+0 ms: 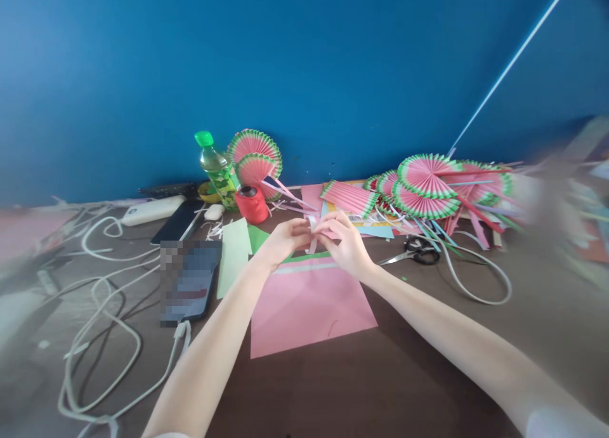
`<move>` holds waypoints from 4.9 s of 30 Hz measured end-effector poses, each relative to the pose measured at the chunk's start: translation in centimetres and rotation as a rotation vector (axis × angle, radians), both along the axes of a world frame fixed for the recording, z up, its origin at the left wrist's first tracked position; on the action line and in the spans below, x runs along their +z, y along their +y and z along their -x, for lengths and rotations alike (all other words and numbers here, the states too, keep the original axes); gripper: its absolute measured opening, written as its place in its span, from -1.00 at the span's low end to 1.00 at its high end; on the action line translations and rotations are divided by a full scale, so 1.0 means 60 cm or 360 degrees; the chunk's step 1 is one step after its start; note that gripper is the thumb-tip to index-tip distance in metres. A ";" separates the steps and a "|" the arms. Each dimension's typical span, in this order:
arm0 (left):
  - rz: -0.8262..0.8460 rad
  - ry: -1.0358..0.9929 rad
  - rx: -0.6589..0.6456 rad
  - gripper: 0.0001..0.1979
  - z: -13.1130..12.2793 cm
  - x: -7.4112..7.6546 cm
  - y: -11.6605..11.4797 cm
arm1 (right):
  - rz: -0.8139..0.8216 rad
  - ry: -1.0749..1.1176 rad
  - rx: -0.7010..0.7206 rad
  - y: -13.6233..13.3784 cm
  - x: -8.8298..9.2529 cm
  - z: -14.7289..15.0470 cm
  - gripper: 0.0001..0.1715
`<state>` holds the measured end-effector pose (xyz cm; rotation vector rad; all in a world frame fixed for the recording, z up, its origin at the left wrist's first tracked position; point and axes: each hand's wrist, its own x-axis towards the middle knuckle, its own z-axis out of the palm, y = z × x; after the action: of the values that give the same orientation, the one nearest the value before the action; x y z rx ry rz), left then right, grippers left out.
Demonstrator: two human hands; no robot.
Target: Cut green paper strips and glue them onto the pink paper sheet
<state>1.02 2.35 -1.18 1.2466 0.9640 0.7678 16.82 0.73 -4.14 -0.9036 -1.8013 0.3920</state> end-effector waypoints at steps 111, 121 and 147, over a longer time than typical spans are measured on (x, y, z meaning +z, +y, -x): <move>-0.0751 0.0428 0.0169 -0.70 -0.013 0.008 -0.022 | -0.0057 -0.0543 -0.0035 0.002 0.051 -0.021 -0.84; -0.0854 0.0627 0.0360 -0.72 -0.027 0.002 -0.027 | -0.0324 -0.0841 -0.0242 -0.004 0.043 -0.011 -0.80; -0.0405 0.0125 0.0347 -0.88 -0.026 -0.005 -0.013 | 0.0044 -0.0511 0.0095 0.000 0.056 -0.022 -0.83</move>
<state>2.58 1.56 -1.50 1.4136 1.1036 1.0438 18.16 0.71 -0.76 -0.9763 -2.1247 0.3236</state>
